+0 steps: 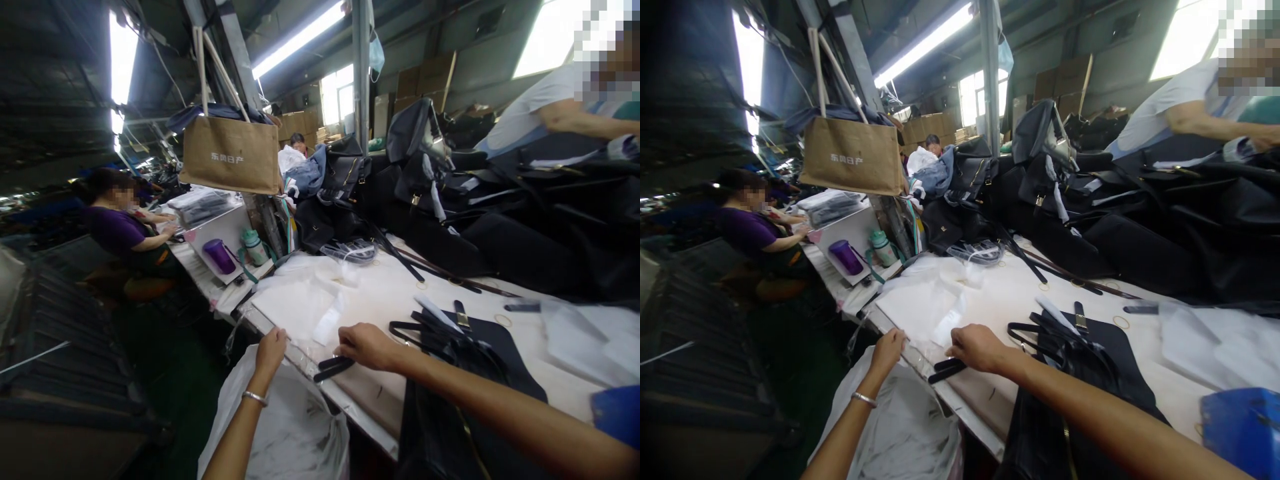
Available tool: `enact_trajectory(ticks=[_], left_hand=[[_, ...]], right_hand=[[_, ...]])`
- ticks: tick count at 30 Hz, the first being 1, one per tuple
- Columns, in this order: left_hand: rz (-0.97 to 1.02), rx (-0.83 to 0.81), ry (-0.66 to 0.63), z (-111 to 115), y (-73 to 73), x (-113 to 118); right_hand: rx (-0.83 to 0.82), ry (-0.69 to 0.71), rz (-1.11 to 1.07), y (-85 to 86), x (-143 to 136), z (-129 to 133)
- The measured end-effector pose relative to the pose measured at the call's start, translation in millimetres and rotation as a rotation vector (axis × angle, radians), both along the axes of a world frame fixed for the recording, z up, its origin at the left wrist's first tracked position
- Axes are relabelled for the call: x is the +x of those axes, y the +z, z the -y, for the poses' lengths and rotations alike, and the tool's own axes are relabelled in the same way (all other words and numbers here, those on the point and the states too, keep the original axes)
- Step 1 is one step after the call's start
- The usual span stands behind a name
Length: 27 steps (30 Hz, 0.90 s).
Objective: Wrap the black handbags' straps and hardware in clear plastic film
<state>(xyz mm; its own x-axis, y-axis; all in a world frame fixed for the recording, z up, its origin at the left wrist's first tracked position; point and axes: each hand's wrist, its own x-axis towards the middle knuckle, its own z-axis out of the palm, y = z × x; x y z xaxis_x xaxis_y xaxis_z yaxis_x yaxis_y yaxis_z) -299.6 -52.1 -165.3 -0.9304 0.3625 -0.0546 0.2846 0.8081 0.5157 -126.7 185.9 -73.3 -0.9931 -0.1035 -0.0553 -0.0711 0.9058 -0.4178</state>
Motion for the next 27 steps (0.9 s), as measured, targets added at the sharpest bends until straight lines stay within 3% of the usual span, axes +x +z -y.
enact_trajectory(ticks=[9, 18, 22, 27], left_hand=[[0.012, -0.038, -0.11, -31.7, -14.0, -19.5], [-0.015, 0.064, -0.163, -36.4, -13.2, -18.4], [-0.022, 0.072, -0.172, -37.4, -13.3, -17.0], [-0.044, 0.076, -0.158, -37.6, -14.2, -12.4]], right_hand=[[-0.005, 0.05, 0.017, -9.7, 19.6, -11.6], [0.01, 0.03, 0.047, -14.8, 23.5, -17.3], [-0.018, 0.056, 0.014, -17.3, 4.5, -7.0], [-0.03, 0.027, -0.055, -30.0, -50.1, 9.1]])
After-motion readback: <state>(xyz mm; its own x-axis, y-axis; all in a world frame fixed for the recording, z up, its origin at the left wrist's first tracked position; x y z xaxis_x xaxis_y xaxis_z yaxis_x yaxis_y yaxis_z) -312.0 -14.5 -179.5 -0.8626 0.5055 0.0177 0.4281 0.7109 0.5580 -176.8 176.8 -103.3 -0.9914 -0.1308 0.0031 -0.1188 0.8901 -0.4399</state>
